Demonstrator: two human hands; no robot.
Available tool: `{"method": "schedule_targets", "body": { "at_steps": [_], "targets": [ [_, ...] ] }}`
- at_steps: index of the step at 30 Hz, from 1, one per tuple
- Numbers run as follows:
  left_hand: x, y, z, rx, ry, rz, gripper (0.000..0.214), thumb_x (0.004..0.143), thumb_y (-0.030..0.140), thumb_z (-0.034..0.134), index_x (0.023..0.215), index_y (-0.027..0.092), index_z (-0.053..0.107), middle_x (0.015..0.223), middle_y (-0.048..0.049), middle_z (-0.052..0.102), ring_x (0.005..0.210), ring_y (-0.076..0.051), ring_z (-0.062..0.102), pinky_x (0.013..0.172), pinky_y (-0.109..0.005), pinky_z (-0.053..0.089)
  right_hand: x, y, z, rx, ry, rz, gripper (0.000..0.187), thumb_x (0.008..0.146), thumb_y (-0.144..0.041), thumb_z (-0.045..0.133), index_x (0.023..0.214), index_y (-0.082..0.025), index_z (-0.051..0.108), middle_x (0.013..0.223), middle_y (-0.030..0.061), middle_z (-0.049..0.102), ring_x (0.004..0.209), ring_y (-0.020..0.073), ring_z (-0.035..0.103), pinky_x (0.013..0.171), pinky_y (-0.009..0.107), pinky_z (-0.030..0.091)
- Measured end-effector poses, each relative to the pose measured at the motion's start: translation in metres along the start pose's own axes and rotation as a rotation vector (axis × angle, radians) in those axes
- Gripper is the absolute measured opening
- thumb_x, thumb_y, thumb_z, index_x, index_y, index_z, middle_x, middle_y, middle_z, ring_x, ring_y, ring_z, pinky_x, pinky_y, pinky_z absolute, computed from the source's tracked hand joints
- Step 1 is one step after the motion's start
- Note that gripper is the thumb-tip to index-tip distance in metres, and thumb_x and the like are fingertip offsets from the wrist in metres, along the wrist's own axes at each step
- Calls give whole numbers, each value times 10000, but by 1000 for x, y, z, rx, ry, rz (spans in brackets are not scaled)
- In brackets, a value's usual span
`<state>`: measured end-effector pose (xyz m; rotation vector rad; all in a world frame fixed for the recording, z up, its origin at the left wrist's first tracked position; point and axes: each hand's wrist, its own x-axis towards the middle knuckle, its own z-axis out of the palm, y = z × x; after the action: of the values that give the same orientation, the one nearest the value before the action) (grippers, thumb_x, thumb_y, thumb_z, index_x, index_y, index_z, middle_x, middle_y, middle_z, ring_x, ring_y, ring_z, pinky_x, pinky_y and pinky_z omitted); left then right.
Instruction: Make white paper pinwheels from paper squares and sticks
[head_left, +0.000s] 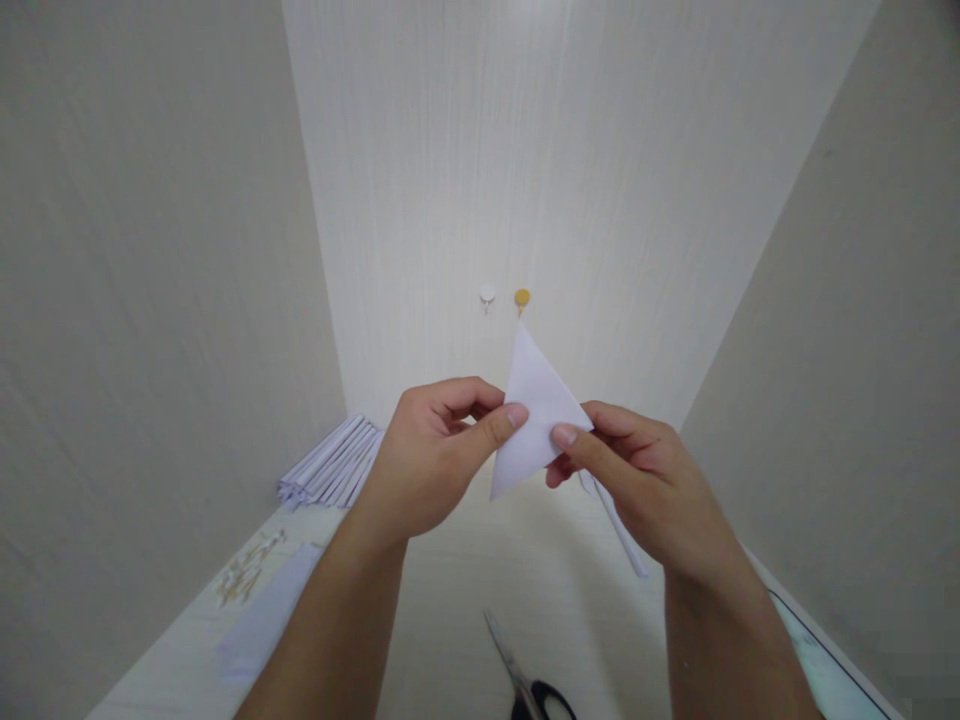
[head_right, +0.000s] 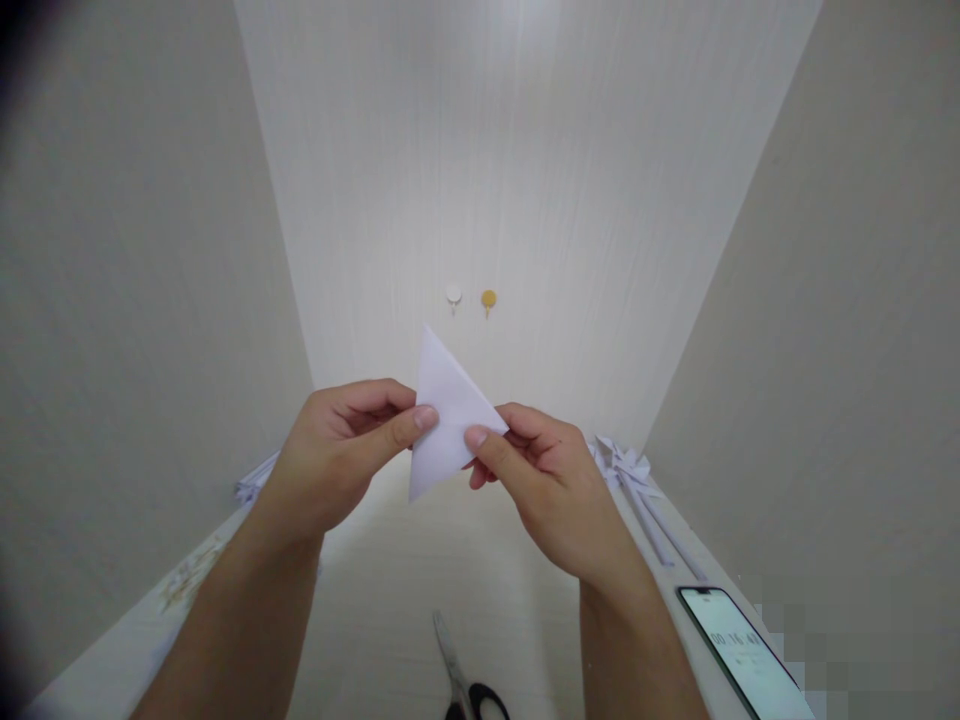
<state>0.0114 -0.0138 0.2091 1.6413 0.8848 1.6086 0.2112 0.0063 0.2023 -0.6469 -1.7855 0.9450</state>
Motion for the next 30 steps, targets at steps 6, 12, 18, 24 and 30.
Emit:
{"method": "schedule_targets", "body": {
  "at_steps": [6, 12, 18, 24, 30],
  "targets": [
    [1, -2, -1, -28, 16, 9, 283, 827, 384, 821, 690, 160, 716, 654, -18, 689, 610, -136, 588, 574, -247, 475, -1, -4, 2, -39, -50, -20, 359, 1036, -424, 609, 788, -201, 743, 754, 32, 718, 742, 174, 659, 702, 282, 541],
    [2, -4, -2, -88, 35, 37, 173, 834, 326, 828, 794, 164, 783, 738, -24, 735, 675, -138, 635, 635, -244, 517, -3, 0, -1, -16, -106, -4, 353, 1040, -421, 611, 797, -205, 749, 777, 29, 722, 767, 175, 665, 727, 281, 537],
    [2, 0, -3, -76, 14, 13, 170, 818, 313, 827, 777, 161, 766, 713, -22, 721, 648, -139, 625, 606, -245, 511, -3, 2, -1, -9, -115, 9, 274, 1005, -404, 671, 843, -208, 771, 790, 19, 731, 763, 169, 670, 710, 267, 531],
    [-2, 3, 2, 55, -148, -88, 206, 799, 346, 816, 732, 163, 749, 690, -15, 677, 607, -128, 548, 551, -242, 432, 0, -1, 4, 110, 31, 21, 165, 908, -383, 783, 938, -221, 799, 756, 10, 746, 660, 152, 661, 580, 236, 519],
    [-4, 6, 4, 183, -189, -106, 189, 817, 325, 790, 727, 164, 750, 671, -14, 660, 596, -124, 507, 521, -233, 392, 1, -3, 4, 66, 177, -52, 114, 864, -321, 819, 818, -218, 803, 717, 6, 732, 623, 129, 610, 543, 213, 492]
  ]
}}
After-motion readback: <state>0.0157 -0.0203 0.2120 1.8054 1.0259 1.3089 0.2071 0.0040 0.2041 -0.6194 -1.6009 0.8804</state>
